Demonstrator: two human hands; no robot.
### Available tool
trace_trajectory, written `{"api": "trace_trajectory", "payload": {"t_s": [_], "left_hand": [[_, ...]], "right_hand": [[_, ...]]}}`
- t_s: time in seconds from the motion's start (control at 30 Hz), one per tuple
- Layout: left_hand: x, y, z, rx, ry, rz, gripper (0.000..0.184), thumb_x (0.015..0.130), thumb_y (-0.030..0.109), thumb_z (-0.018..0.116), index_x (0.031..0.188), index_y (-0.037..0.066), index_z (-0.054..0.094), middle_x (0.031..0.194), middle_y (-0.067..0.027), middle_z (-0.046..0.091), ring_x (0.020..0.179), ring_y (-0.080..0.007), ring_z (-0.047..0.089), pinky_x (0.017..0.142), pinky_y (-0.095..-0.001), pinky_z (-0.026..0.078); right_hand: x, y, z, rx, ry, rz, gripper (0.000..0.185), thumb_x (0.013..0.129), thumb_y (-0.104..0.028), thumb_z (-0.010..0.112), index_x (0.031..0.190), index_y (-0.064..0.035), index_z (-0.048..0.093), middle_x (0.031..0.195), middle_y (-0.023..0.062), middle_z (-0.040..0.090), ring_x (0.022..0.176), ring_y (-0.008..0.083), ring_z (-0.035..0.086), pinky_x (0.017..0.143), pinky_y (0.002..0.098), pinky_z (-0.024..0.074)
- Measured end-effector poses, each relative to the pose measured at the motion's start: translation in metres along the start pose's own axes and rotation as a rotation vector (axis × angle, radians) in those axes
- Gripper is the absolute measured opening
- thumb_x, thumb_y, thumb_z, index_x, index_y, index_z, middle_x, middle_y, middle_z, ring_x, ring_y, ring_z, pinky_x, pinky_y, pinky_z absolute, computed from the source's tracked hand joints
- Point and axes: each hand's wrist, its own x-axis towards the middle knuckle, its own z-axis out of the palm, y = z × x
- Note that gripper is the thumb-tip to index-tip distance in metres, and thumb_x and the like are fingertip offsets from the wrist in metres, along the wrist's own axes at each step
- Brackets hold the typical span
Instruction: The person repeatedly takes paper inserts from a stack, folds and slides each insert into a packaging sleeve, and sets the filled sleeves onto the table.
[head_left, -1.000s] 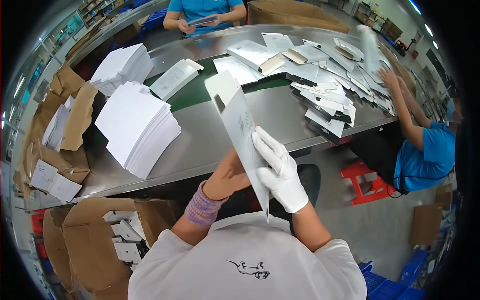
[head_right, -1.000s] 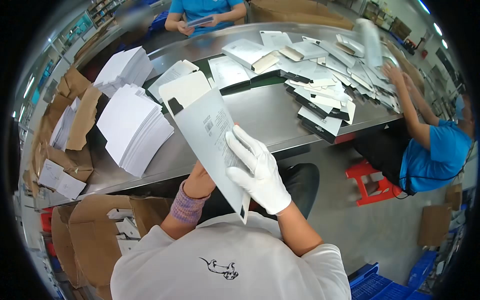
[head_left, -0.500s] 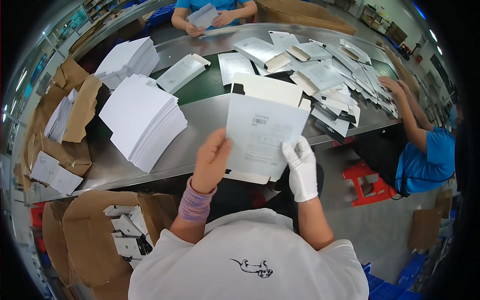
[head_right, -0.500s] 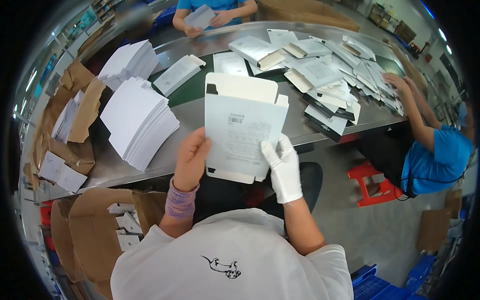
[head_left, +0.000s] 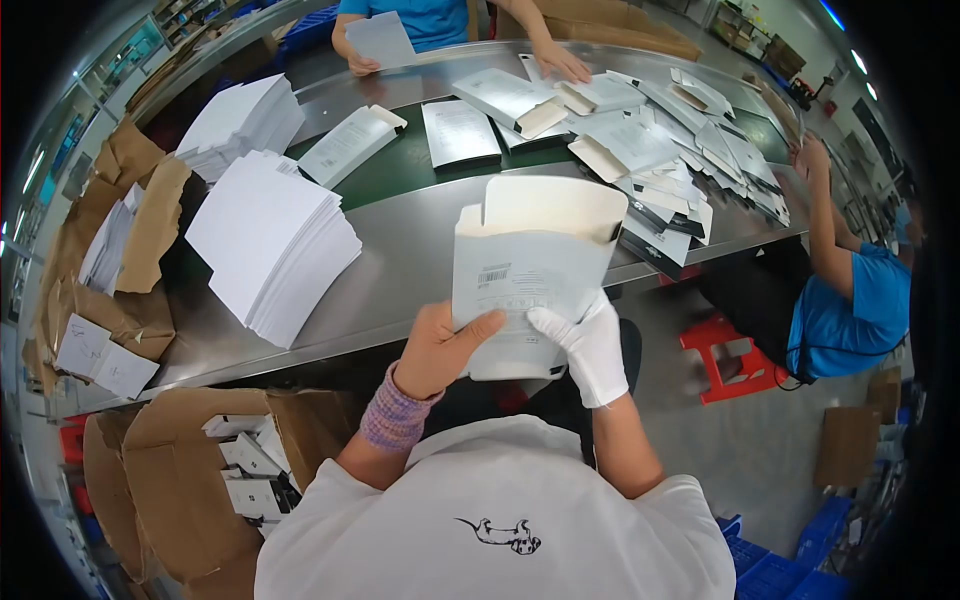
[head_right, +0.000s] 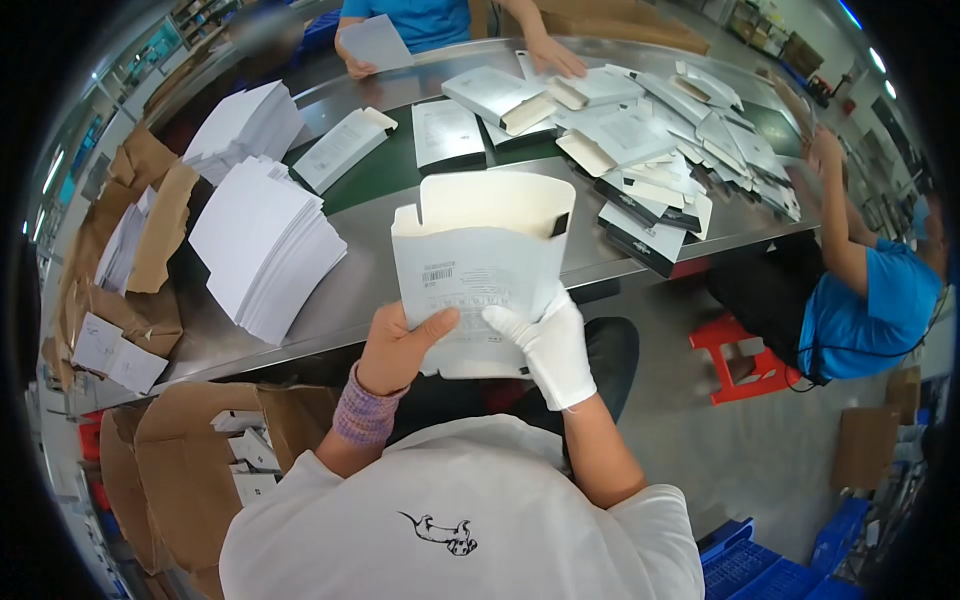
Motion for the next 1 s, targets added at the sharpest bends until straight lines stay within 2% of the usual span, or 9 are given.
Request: {"api": "trace_trajectory", "payload": {"t_s": [0.07,0.37,0.5,0.57,0.63,0.67,0.77,0.87,1.0], "left_hand": [[-0.001,-0.008,0.001,-0.037,0.018,-0.011,0.028,0.097,0.014,0.061,0.117,-0.006,0.064,0.108,-0.0094,0.069,0.096,-0.0139,0.061,0.084,-0.0292,0.051],[0.004,-0.012,-0.015,0.145,-0.195,-0.124,0.035,0.102,0.022,0.052,0.121,-0.007,0.058,0.108,-0.0089,0.067,0.096,-0.0134,0.059,0.087,-0.0291,0.049],[0.002,-0.017,-0.009,-0.065,-0.149,-0.128,0.036,0.102,0.016,0.048,0.130,-0.006,0.051,0.121,-0.0099,0.062,0.106,-0.0139,0.057,0.093,-0.0286,0.046],[0.003,-0.014,-0.012,-0.171,-0.092,-0.160,0.041,0.102,0.012,0.046,0.139,-0.005,0.043,0.132,-0.0124,0.055,0.116,-0.0159,0.054,0.099,-0.0296,0.042],[0.011,-0.008,-0.008,-0.116,-0.033,0.062,0.048,0.101,0.009,0.045,0.146,-0.004,0.032,0.140,-0.0139,0.048,0.126,-0.0174,0.046,0.104,-0.0307,0.037],[0.014,-0.003,-0.005,-0.085,-0.003,0.170,0.052,0.101,0.007,0.044,0.149,-0.003,0.027,0.144,-0.0146,0.044,0.130,-0.0182,0.041,0.107,-0.0313,0.035],[0.021,0.001,-0.004,-0.030,-0.106,0.237,0.062,0.098,0.001,0.045,0.153,0.000,0.016,0.150,-0.0154,0.035,0.138,-0.0202,0.033,0.110,-0.0341,0.030],[0.017,0.010,0.001,-0.115,-0.083,0.273,0.058,0.095,0.000,0.049,0.150,-0.002,0.027,0.146,-0.0144,0.042,0.132,-0.0189,0.041,0.108,-0.0317,0.033],[0.010,-0.004,-0.025,-0.033,-0.221,-0.047,0.038,0.096,0.004,0.052,0.134,-0.002,0.049,0.129,-0.0142,0.055,0.117,-0.0191,0.052,0.097,-0.0307,0.041]], "right_hand": [[0.001,0.000,-0.001,-0.027,0.073,0.018,0.033,0.090,-0.010,0.069,0.117,0.0046,0.057,0.107,0.0080,0.069,0.096,0.0115,0.062,0.086,0.0267,0.0495],[0.018,0.019,-0.031,0.098,0.232,-0.060,0.020,0.095,-0.016,0.064,0.106,0.0014,0.062,0.096,0.0025,0.066,0.087,0.0069,0.058,0.081,0.0225,0.0468],[0.022,0.013,-0.031,0.048,0.216,-0.058,0.020,0.096,-0.015,0.063,0.105,0.0018,0.064,0.094,0.0022,0.067,0.086,0.0065,0.058,0.081,0.0226,0.0468],[0.020,0.019,-0.039,-0.028,0.159,-0.055,0.040,0.094,-0.017,0.065,0.127,0.0009,0.053,0.103,0.0046,0.065,0.089,0.0073,0.058,0.082,0.0232,0.0470],[0.013,0.010,-0.031,-0.093,0.148,-0.090,0.057,0.092,-0.017,0.068,0.141,-0.0005,0.043,0.110,0.0067,0.064,0.091,0.0080,0.058,0.083,0.0235,0.0471],[0.014,0.008,-0.030,-0.223,0.129,-0.117,0.079,0.088,-0.015,0.071,0.152,-0.0052,0.026,0.117,0.0081,0.061,0.092,0.0089,0.057,0.084,0.0236,0.0470],[0.011,-0.004,-0.020,-0.231,0.113,-0.159,0.077,0.086,-0.013,0.072,0.150,-0.0066,0.031,0.113,0.0053,0.061,0.091,0.0093,0.057,0.084,0.0233,0.0465],[0.009,-0.010,-0.023,-0.234,0.090,-0.106,0.064,0.087,-0.011,0.071,0.144,-0.0069,0.043,0.107,0.0026,0.062,0.089,0.0090,0.056,0.082,0.0231,0.0459],[0.012,-0.002,-0.032,-0.193,-0.029,-0.061,0.034,0.090,-0.012,0.067,0.122,-0.0036,0.064,0.096,0.0004,0.062,0.083,0.0081,0.054,0.077,0.0237,0.0449]]}}
